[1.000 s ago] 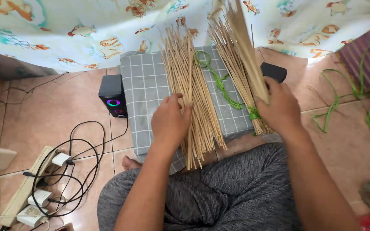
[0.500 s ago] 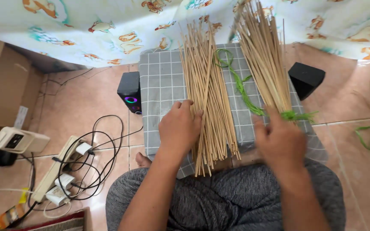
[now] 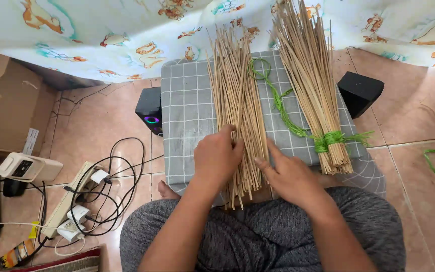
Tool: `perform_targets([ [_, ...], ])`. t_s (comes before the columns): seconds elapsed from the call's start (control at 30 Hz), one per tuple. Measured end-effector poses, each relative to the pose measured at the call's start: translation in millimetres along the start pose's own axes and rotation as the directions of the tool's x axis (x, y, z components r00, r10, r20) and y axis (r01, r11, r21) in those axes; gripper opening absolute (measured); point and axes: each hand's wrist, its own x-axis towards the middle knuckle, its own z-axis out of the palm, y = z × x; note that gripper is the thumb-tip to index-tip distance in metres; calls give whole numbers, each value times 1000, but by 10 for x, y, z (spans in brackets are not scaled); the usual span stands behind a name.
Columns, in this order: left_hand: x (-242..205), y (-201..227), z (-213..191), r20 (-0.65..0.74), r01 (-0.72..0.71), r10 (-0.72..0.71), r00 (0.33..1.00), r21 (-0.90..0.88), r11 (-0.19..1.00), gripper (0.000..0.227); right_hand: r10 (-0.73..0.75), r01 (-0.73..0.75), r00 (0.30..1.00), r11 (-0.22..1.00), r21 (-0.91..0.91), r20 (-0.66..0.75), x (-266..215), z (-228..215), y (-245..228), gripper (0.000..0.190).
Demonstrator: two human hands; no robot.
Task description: Gathering thin bamboo sticks into bundles and tying them together using green plastic strips.
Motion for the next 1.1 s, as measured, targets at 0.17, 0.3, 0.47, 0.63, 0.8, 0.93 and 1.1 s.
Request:
perform_targets([
  [0.17, 119, -96, 265, -54, -31, 33, 998, 34, 999, 35, 31, -32, 999, 999, -17, -44, -101, -91, -154, 73],
  [0.3, 120, -72, 290, -157, -83, 82, 984, 0, 997, 35, 67, -77, 993, 992, -99, -93, -30, -36, -122, 85],
  [0.47, 95, -34, 226, -196, -128, 125, 973, -1, 992, 34, 67, -68, 997, 996, -65, -30, 45, 53, -91, 87],
  [0.63, 52, 44, -22, -49, -28, 29, 998, 10, 1000, 46, 94, -96, 993, 995, -26, -65, -53, 3, -214, 82],
  [0.8, 78, -73, -164, -183, 102, -115, 976, -76, 992, 42, -40, -59, 891, 977, -204, -451, 82, 101, -10, 71],
  [0.93, 174, -232, -107, -75, 136, -156, 985, -223, 965, 45, -83, -20, 884, 977, -214, -459, 417, 319, 58, 80],
  [1.1, 252, -317, -32, 46, 250, -271, 962, -550, 797, 58, -287, 194, 825, 953, -232, -487, 546, 542, -164, 89],
])
